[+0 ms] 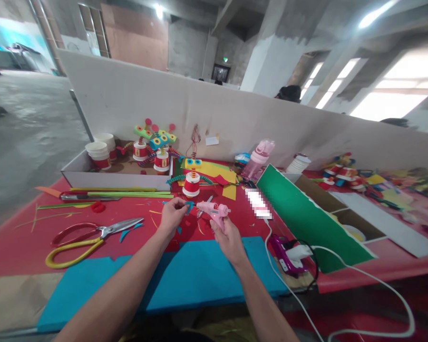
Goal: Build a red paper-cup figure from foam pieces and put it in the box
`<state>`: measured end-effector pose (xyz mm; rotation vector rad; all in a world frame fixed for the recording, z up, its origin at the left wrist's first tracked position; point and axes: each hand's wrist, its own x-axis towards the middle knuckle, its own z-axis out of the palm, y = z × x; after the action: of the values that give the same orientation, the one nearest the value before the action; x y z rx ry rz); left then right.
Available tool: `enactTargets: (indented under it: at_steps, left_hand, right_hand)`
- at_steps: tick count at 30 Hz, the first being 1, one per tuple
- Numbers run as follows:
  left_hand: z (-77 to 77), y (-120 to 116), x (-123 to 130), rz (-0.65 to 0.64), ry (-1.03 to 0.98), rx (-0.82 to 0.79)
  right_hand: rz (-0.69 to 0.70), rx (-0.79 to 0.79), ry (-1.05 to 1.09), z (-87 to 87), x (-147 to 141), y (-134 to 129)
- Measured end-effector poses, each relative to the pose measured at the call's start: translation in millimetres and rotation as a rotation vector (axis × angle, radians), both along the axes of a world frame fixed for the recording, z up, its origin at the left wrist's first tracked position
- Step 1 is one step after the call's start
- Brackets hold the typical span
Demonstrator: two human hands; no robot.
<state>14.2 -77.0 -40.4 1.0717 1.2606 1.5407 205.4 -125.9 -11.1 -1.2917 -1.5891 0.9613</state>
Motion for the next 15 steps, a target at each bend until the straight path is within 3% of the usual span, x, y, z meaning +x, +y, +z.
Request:
enactTargets:
  at_steps: [15]
  left_hand:
    - [-0.5, 0.0, 0.9, -0.029, -0.011, 0.000]
  right_hand:
    - [-0.011, -0.007, 0.015, 1.6, 1.5, -0.7]
